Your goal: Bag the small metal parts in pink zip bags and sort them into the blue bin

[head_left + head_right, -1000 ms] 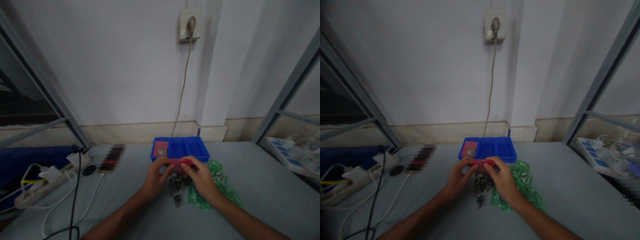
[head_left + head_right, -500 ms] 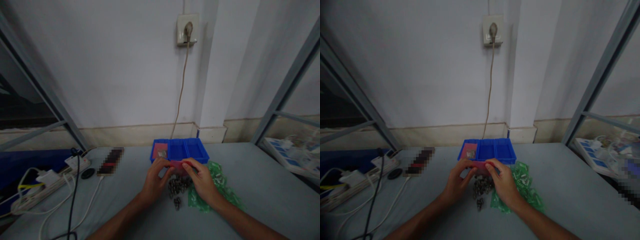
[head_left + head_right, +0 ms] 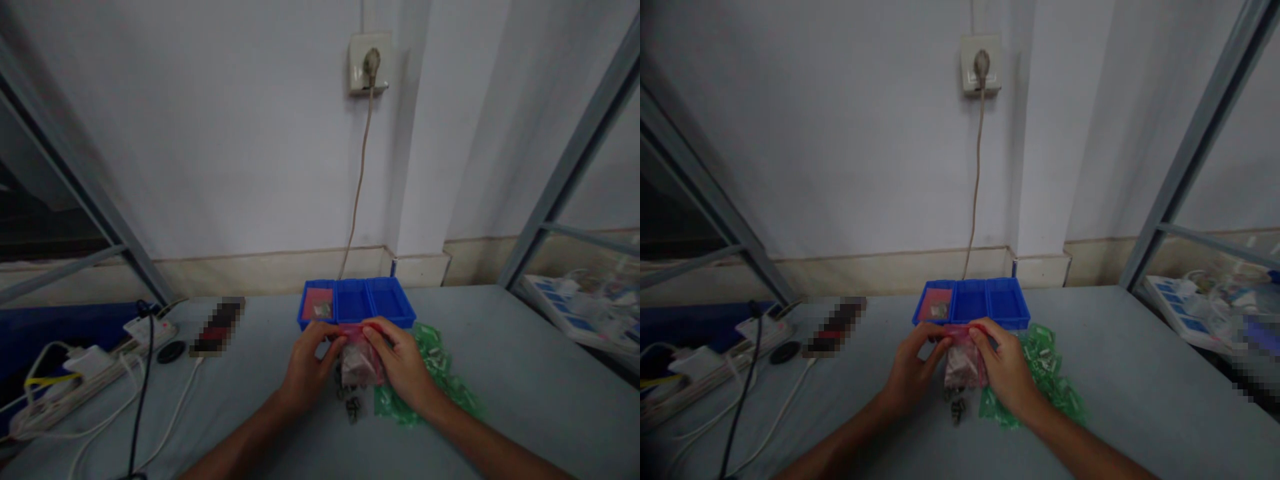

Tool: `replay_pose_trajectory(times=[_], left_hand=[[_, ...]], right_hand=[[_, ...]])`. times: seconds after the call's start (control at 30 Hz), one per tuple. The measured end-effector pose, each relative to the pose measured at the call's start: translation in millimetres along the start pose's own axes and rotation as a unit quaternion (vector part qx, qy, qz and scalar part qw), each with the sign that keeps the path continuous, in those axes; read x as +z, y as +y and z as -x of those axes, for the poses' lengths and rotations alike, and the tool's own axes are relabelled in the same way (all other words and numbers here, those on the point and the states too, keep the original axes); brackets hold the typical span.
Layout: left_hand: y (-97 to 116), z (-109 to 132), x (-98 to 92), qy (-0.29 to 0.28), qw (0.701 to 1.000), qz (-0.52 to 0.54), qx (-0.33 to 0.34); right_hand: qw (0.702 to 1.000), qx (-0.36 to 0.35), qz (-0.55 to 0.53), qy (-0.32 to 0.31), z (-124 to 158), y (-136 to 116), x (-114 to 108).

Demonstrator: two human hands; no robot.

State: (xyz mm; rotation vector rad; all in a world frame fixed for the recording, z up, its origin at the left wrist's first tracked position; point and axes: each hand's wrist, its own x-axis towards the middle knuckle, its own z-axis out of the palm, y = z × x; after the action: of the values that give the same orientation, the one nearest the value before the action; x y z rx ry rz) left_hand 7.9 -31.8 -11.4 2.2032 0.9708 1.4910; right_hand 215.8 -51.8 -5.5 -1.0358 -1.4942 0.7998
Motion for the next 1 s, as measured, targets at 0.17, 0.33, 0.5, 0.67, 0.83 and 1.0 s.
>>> replay_pose_trajectory(times=[0.17, 0.33, 0.5, 0.67, 0.83, 1.0], left_hand=[[2, -1, -0.4, 0.005, 1.0, -0.005, -0.007], [1, 1, 1.7, 0.006, 1.0, -0.01, -0.009], [-6, 5, 5.7, 0.021, 1.0, -0.015, -0.003], [-10, 7, 4.0, -0.051, 0.994, -0.038, 0.089], [-8, 6, 3.4, -0.066, 0.988, -0.064, 0.125], [-1, 2, 0.6, -0.032, 0.992, -0.066, 0.103]], right_hand=[[1.0, 0.0, -0.01, 0.004, 0, 0, 1], [1.0, 0.009, -0.016, 0.006, 0, 1, 3], [0.999, 0.02, -0.043, 0.02, -1, 3, 4], [0.996, 0.037, -0.069, 0.038, -4, 1, 4], [0.988, 0.076, -0.132, 0.033, -2, -2, 7], [0.981, 0.099, -0.165, 0.009, 1, -5, 8]])
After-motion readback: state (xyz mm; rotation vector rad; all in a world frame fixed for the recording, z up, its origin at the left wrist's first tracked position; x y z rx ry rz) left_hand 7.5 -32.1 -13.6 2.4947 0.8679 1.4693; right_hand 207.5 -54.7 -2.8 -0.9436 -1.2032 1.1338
